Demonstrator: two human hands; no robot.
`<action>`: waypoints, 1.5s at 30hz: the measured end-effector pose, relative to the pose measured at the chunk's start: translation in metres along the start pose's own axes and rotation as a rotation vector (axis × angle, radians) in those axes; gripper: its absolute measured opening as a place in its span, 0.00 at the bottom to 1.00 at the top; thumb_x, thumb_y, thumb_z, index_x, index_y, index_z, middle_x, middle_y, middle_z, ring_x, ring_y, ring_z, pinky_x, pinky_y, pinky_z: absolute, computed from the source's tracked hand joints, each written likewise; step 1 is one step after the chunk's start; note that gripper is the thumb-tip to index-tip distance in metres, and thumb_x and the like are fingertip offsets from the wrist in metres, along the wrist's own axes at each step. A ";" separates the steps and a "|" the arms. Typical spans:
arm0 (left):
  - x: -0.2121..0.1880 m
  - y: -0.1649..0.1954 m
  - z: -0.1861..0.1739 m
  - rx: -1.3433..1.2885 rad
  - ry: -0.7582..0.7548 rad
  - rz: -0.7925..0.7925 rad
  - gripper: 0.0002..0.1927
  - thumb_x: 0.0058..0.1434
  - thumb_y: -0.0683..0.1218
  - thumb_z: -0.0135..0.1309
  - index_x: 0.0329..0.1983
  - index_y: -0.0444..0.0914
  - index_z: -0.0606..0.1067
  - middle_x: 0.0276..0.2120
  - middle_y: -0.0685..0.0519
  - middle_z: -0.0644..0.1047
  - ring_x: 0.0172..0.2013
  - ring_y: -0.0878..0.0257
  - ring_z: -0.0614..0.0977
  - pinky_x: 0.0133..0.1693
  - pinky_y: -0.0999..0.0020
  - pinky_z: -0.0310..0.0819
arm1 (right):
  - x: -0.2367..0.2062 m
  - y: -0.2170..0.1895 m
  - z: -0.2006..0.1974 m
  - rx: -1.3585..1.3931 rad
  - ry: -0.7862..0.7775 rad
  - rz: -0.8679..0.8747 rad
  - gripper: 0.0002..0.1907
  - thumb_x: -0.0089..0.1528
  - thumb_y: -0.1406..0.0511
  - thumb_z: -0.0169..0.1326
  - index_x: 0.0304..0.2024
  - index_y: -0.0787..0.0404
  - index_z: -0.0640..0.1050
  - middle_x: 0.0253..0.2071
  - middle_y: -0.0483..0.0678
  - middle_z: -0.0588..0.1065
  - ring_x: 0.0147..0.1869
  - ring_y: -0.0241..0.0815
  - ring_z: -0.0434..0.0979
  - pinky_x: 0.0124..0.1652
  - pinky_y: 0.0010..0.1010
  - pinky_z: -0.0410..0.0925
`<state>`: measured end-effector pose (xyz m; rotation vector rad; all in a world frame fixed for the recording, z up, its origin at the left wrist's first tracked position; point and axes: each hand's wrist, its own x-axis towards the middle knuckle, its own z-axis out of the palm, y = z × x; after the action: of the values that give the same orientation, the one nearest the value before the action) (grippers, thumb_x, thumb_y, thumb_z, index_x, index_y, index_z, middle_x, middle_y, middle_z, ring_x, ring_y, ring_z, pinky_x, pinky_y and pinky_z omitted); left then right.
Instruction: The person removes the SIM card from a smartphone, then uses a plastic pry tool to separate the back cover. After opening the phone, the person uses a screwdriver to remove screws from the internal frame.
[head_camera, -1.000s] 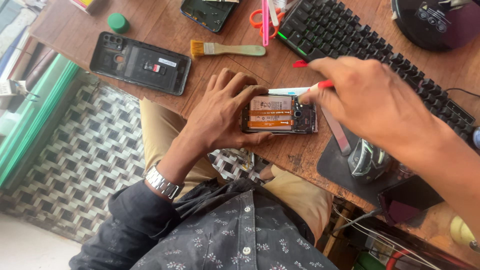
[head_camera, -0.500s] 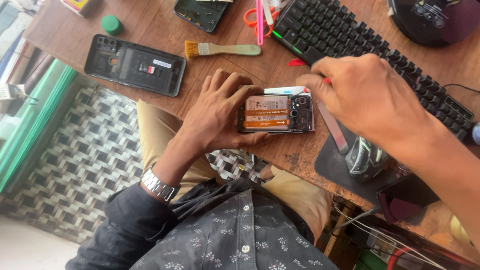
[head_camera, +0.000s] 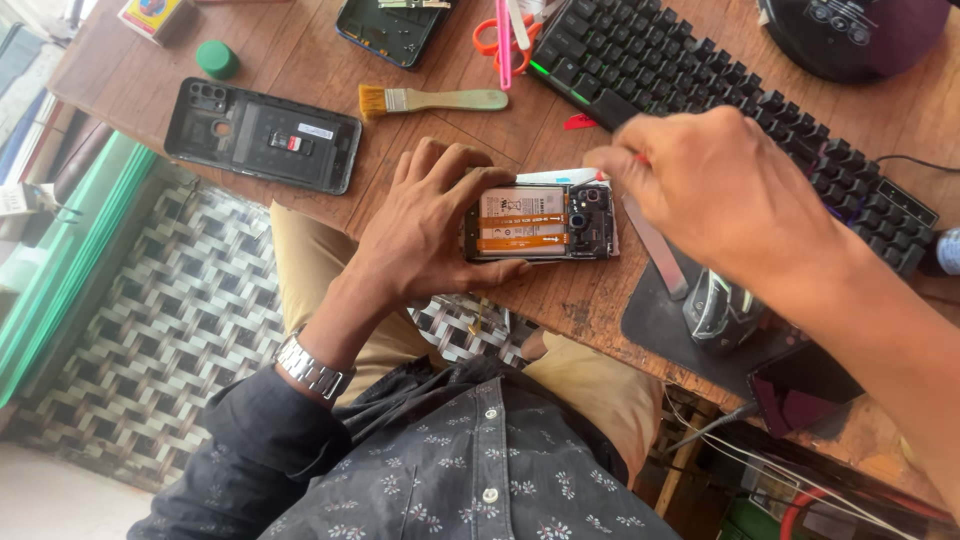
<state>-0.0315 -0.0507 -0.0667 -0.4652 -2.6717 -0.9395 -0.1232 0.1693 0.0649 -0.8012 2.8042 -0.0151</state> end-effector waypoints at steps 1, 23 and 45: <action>0.000 0.000 0.000 0.003 -0.005 -0.002 0.39 0.48 0.65 0.68 0.58 0.40 0.75 0.52 0.48 0.72 0.56 0.47 0.70 0.59 0.50 0.64 | 0.000 0.001 -0.001 0.082 0.055 -0.155 0.13 0.67 0.60 0.57 0.43 0.63 0.82 0.35 0.57 0.78 0.39 0.55 0.82 0.39 0.40 0.73; 0.014 0.011 -0.004 -0.055 0.141 0.040 0.23 0.68 0.54 0.62 0.61 0.38 0.77 0.56 0.45 0.73 0.60 0.47 0.69 0.63 0.49 0.64 | -0.064 0.022 0.017 0.472 0.380 -0.031 0.08 0.64 0.67 0.59 0.45 0.60 0.84 0.31 0.48 0.82 0.29 0.33 0.80 0.28 0.23 0.69; 0.108 0.010 0.031 0.176 -0.216 0.476 0.08 0.56 0.41 0.59 0.24 0.33 0.76 0.27 0.45 0.76 0.35 0.49 0.79 0.39 0.55 0.74 | -0.069 -0.034 0.074 0.532 -0.053 0.178 0.34 0.56 0.61 0.57 0.66 0.55 0.70 0.22 0.59 0.77 0.31 0.57 0.82 0.40 0.45 0.73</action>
<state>-0.1304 -0.0006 -0.0461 -1.1499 -2.6047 -0.5348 -0.0320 0.1806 0.0095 -0.4152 2.6134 -0.6659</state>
